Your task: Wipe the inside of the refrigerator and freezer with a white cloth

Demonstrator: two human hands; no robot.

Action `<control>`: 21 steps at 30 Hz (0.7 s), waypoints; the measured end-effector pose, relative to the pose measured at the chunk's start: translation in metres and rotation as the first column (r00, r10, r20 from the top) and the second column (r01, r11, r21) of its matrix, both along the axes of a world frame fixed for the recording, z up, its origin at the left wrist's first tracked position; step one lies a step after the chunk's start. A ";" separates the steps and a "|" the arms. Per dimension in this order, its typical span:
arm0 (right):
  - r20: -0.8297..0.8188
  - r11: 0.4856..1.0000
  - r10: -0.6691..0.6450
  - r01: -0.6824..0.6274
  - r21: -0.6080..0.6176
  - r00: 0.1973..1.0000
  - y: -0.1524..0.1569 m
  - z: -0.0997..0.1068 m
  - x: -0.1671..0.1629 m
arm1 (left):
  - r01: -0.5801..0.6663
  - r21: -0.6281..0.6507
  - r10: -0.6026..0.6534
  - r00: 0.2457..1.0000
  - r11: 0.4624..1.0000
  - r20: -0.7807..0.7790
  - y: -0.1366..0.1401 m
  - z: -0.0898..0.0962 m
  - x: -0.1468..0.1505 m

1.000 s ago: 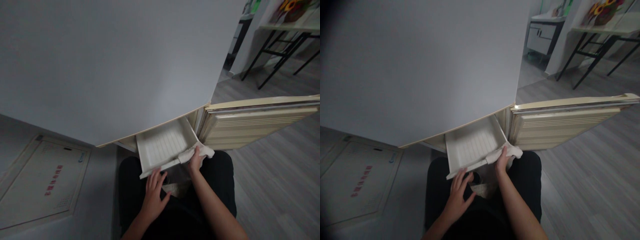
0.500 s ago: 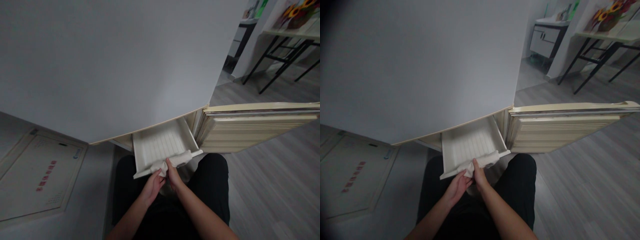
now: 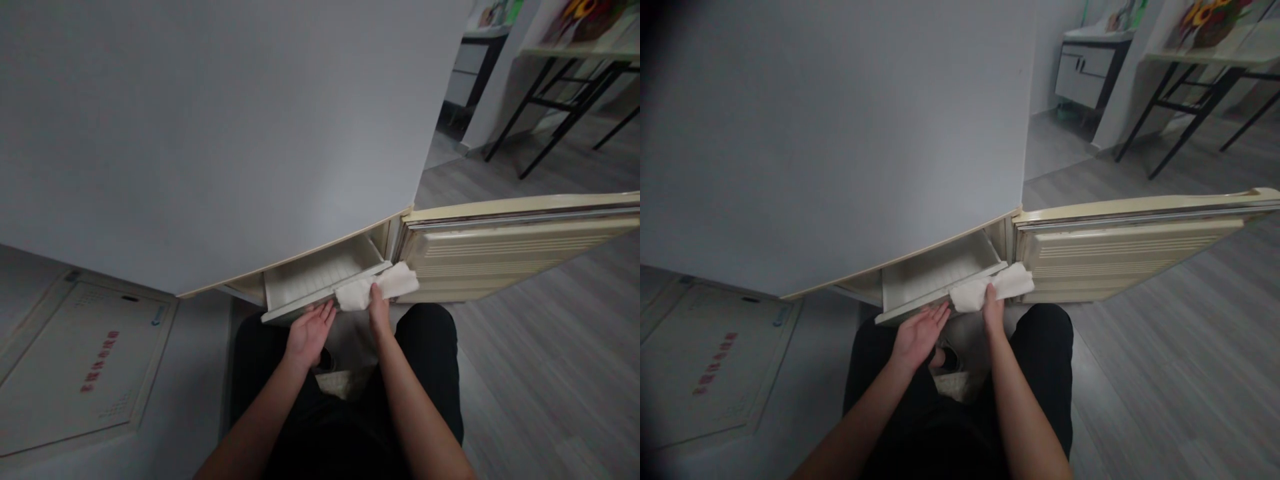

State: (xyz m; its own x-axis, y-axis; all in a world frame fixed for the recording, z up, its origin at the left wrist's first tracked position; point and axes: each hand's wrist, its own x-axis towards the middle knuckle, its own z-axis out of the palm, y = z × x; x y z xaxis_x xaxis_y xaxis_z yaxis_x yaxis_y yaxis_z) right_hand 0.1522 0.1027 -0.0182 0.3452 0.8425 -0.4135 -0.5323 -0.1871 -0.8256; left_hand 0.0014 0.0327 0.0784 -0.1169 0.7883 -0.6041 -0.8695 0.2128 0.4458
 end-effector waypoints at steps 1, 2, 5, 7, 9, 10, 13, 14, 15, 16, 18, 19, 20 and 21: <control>-0.049 0.999 0.030 -0.031 -0.015 0.998 -0.002 -0.004 -0.007 | -0.001 0.021 0.001 1.000 1.000 -0.002 0.009 0.001 -0.002; -0.109 0.997 0.064 -0.068 -0.035 0.992 -0.005 -0.007 -0.014 | 0.000 0.046 0.000 1.000 0.999 -0.008 0.018 0.003 -0.005; -0.221 0.988 0.139 -0.151 -0.038 0.965 -0.011 -0.013 -0.034 | -0.017 0.069 0.020 0.999 0.997 -0.049 0.046 0.006 -0.014; -0.203 0.989 0.135 -0.143 -0.028 0.970 -0.013 -0.015 -0.040 | -0.034 0.063 0.039 0.996 0.997 -0.075 0.067 0.006 -0.019; -0.202 0.991 0.109 -0.122 -0.054 0.973 -0.012 -0.019 -0.043 | -0.054 0.076 0.061 0.994 0.996 -0.087 0.089 0.006 -0.023; -0.218 0.990 0.096 -0.115 -0.076 0.971 -0.011 -0.021 -0.043 | -0.066 0.090 0.074 0.993 0.994 -0.091 0.099 0.007 -0.025; -0.274 0.986 0.072 -0.109 -0.123 0.959 -0.010 -0.030 -0.044 | -0.081 0.139 0.096 0.990 0.987 -0.104 0.123 0.007 -0.030; -0.279 0.986 0.070 -0.110 -0.129 0.958 -0.009 -0.032 -0.044 | -0.075 0.155 0.092 0.990 0.985 -0.107 0.127 0.007 -0.031; -0.277 0.984 0.072 -0.113 -0.136 0.958 -0.009 -0.035 -0.044 | -0.066 0.168 0.085 0.990 0.984 -0.111 0.128 0.006 -0.032; -0.271 0.983 0.080 -0.121 -0.141 0.959 -0.009 -0.036 -0.044 | -0.051 0.178 0.072 0.991 0.983 -0.114 0.126 0.003 -0.032; -0.249 0.979 0.105 -0.144 -0.146 0.963 -0.009 -0.037 -0.045 | -0.014 0.179 0.037 0.991 0.984 -0.125 0.114 -0.006 -0.031; -0.238 0.977 0.122 -0.159 -0.143 0.963 -0.009 -0.037 -0.046 | 0.011 0.165 0.011 0.991 0.986 -0.133 0.106 -0.013 -0.031; -0.229 0.975 0.141 -0.175 -0.136 0.963 -0.009 -0.036 -0.047 | 0.038 0.141 -0.017 0.989 0.989 -0.145 0.096 -0.021 -0.030; -0.223 0.974 0.157 -0.188 -0.125 0.962 -0.010 -0.036 -0.049 | 0.071 0.104 -0.054 0.986 0.992 -0.158 0.086 -0.029 -0.029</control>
